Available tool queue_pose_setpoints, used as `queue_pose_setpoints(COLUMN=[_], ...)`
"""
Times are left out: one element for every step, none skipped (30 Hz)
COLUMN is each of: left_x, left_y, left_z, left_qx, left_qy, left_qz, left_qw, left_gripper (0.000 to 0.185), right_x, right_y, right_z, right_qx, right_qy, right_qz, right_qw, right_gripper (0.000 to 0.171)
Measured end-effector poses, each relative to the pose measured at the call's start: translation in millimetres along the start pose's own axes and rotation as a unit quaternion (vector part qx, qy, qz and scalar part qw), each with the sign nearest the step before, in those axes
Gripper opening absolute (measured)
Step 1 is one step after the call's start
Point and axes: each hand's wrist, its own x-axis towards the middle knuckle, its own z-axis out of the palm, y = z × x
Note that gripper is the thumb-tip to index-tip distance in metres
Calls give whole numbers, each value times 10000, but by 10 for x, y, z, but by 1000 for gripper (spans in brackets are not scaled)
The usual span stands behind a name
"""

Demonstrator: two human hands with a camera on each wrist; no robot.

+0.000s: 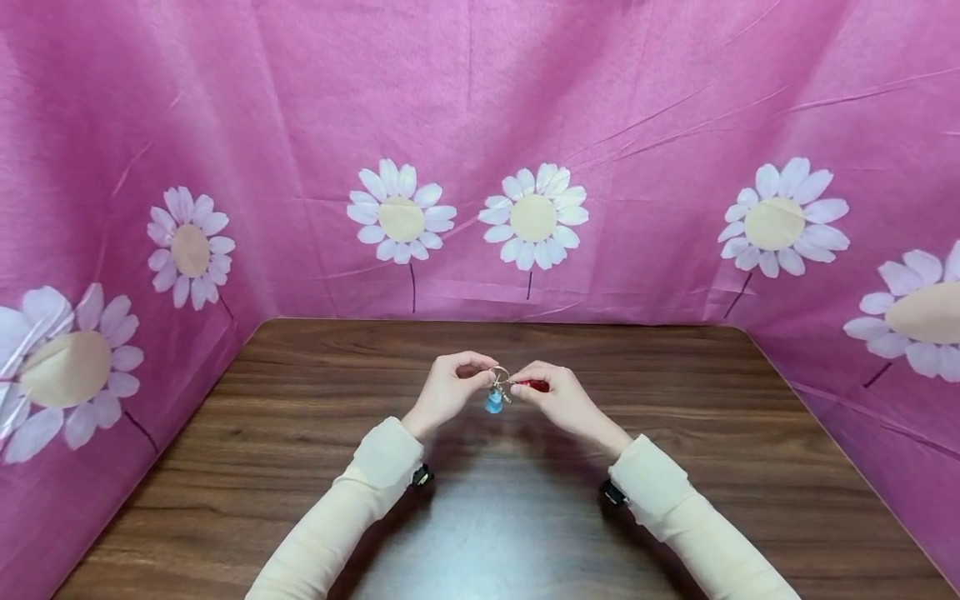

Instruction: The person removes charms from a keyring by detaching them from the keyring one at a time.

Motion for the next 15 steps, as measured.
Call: queue_pose_setpoints(left_x=[-7,-13,-16,-18,-18,-17,-25,-34,-42,-55,-69,-83,-99,-107,-113], left_y=[-2,-5,-5,-2,5,18,57,103,148,197,246,294,335,353,358], left_z=[4,9,15,19,24,29,29,30,28,25,22,19,17,17,18], left_qx=[55,112,160,205,208,202,194,178,149,130,115,122,155,178,199], left_qy=[27,49,63,78,85,92,98,100,100,96,82,72,51,34,11], left_qz=[6,29,21,18,37,47,80,127,134,141,141,122,134,100,52], left_qw=[10000,9999,9999,9998,9997,9997,9997,9997,9997,9998,9998,9998,9998,9998,9998], left_gripper=[14,14,14,13,13,13,13,12,12,12,13,13,13,13,13], right_x=[-6,-13,-17,-23,-28,-32,-33,-34,-33,-32,-29,-26,-23,-23,-23], right_y=[-3,-13,-14,-18,-23,-26,-32,-41,-44,-53,-56,-52,-50,-45,-39], right_z=[-1,-6,-9,-13,-19,-27,-36,-47,-56,-66,-74,-80,-85,-89,-91], right_qx=[-213,-392,-570,-768,-963,-1164,-1359,-1552,-1763,-1970,-2165,-2361,-2526,-2674,-2810], right_qy=[157,296,418,524,615,697,779,850,913,971,1019,1042,1048,1048,1041], right_qz=[-175,-365,-572,-805,-1064,-1300,-1543,-1762,-1975,-2167,-2344,-2480,-2616,-2747,-2854], right_qw=[9995,9981,9959,9924,9877,9822,9755,9683,9600,9512,9422,9338,9256,9176,9103], right_gripper=[11,11,10,10,10,10,10,10,10,10,9,9,9,9,9])
